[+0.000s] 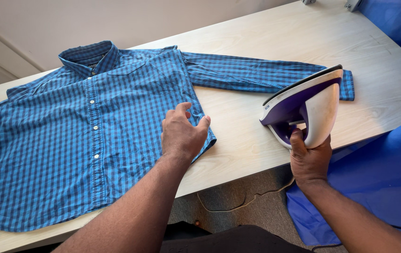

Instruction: The person irons a blue checkered shirt laid out on a table. They smooth the fabric, use a purple and white iron to press the front and sleeves, then fold the shirt and lift it.

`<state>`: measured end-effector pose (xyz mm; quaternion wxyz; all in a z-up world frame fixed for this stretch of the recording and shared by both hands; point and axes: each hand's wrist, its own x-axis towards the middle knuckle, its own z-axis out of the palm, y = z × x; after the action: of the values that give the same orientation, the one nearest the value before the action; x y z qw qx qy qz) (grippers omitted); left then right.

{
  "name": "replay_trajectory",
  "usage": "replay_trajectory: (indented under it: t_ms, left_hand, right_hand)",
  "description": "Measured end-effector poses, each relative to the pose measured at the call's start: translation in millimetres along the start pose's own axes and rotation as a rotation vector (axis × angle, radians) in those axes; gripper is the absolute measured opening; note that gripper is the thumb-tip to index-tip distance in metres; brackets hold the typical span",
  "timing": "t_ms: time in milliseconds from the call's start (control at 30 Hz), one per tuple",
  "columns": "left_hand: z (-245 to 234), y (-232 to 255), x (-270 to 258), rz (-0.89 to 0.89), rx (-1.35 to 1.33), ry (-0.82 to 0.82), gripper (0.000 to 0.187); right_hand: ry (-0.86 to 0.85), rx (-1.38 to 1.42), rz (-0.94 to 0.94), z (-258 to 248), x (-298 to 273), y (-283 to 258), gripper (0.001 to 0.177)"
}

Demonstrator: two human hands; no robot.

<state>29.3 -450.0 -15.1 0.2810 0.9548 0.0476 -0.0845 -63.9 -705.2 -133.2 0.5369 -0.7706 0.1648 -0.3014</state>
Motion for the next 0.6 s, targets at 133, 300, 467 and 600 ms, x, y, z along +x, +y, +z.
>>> replay_trajectory:
  t_ms: [133, 300, 467, 600]
  left_hand:
    - [-2, -1, -5, 0.013, -0.002, 0.019, 0.064]
    - [-4, -3, -9, 0.015, -0.016, 0.033, 0.065]
    - [-5, -6, -15, 0.013, -0.04, 0.046, 0.066]
    - [-6, -7, -21, 0.004, -0.024, 0.03, 0.066]
  right_hand:
    - [-0.043, -0.068, -0.028, -5, 2, -10, 0.036]
    - [-0.052, -0.15, 0.071, -9, 1, -30, 0.032]
    - [-0.039, -0.213, -0.096, -15, 0, -43, 0.037]
    - [-0.063, -0.204, -0.048, -19, 0, -44, 0.036]
